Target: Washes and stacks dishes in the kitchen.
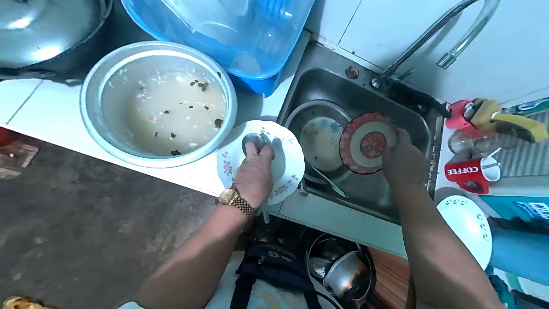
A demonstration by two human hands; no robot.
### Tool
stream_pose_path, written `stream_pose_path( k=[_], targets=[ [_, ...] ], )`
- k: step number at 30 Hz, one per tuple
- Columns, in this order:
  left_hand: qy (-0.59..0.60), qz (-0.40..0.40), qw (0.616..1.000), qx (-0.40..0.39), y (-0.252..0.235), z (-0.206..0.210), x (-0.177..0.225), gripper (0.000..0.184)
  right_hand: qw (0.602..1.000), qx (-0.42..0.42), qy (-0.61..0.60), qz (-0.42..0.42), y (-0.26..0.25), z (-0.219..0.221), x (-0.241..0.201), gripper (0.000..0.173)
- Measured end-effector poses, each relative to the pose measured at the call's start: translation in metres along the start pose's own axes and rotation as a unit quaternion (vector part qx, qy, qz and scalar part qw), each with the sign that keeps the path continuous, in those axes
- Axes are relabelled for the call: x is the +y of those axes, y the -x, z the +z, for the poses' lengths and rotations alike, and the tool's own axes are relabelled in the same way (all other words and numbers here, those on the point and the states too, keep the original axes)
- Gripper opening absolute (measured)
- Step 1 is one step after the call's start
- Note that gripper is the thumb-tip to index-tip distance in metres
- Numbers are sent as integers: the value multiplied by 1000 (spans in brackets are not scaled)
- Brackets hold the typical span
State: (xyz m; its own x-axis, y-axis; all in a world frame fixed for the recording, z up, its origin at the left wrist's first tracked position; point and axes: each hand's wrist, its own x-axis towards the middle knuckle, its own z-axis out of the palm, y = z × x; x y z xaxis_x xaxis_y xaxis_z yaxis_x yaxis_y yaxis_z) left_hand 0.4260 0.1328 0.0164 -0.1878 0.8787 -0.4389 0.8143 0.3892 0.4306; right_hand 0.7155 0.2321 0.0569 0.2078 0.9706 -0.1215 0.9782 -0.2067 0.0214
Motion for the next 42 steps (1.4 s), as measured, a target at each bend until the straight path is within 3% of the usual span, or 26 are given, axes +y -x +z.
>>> stream_pose_path(
  k=[6, 10, 15, 20, 26, 32, 42],
  targets=[
    [33, 63, 997, 15, 4, 3, -12, 45, 934, 15, -351, 68, 25, 18, 32, 47],
    [68, 144, 983, 94, 17, -9, -17, 33, 875, 3, -481, 58, 61, 14, 13, 42],
    [100, 289, 930, 204, 39, -52, -19, 12, 823, -31, -568, -8, 95, 7, -23, 36],
    [65, 334, 925, 167, 46, -79, -19, 9, 798, -137, -583, -70, 113, 21, -70, 44],
    [-38, 257, 965, 30, 36, -68, -25, 18, 795, -225, -561, -47, 120, 48, -111, 42],
    [-115, 201, 972, -40, 19, -55, -24, 34, 817, -240, -521, -54, 120, 55, -122, 39],
    [-135, 201, 968, -68, 2, -37, -31, 28, 834, -247, -488, -70, 119, 64, -121, 39]
  ],
)
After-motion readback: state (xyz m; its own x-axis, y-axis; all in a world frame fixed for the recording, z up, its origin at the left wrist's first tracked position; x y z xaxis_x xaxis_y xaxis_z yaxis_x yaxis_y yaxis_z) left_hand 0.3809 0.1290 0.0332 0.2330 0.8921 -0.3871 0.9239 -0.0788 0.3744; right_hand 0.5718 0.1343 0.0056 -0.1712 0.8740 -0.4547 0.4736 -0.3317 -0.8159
